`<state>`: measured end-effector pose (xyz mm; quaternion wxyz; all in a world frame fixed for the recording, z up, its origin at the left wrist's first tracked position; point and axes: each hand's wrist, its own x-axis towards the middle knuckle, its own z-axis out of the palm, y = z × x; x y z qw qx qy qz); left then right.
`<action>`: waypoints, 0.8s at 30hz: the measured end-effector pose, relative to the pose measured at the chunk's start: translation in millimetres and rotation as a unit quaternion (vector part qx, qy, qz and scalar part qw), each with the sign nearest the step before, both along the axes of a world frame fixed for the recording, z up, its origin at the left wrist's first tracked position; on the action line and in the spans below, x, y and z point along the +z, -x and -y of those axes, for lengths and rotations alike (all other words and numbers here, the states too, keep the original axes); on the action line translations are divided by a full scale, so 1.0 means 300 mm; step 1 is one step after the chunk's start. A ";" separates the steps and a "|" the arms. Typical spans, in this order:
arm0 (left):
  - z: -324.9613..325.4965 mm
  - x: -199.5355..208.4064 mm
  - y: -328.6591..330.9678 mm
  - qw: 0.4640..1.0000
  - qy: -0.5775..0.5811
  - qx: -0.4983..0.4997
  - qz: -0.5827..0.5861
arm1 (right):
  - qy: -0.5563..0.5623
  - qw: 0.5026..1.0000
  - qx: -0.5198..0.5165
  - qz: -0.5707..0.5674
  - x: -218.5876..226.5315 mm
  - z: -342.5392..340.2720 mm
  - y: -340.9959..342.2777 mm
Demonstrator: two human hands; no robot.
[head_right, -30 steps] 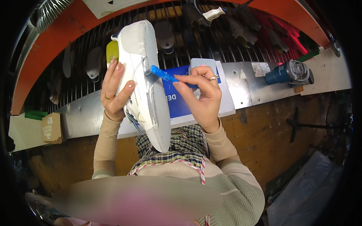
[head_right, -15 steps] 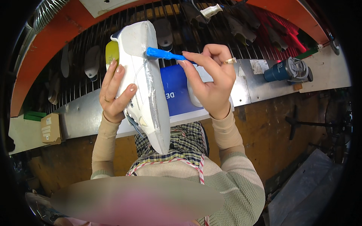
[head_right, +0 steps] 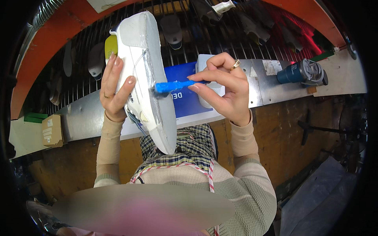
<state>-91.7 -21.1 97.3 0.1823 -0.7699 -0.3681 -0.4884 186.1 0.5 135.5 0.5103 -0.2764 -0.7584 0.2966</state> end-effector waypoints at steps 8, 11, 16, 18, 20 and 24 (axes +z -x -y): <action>-0.025 -0.012 -0.023 0.999 -0.003 -0.005 0.036 | 0.148 0.974 -0.009 -0.170 -0.129 0.076 0.124; -0.033 -0.014 -0.019 0.999 -0.007 -0.002 0.034 | 0.120 0.981 -0.018 -0.152 -0.143 0.080 0.112; -0.031 -0.007 0.008 1.000 0.007 0.004 0.010 | 0.111 0.993 -0.015 -0.037 -0.073 0.079 0.013; -0.028 -0.008 0.013 1.000 0.020 0.010 -0.006 | 0.097 0.994 -0.055 0.005 -0.043 0.072 -0.003; -0.024 -0.009 0.017 0.999 0.018 0.015 -0.023 | 0.004 0.994 -0.084 0.071 -0.021 0.046 0.003; -0.010 -0.014 0.021 0.998 0.035 0.022 -0.038 | -0.081 0.986 -0.115 0.090 0.015 0.010 0.019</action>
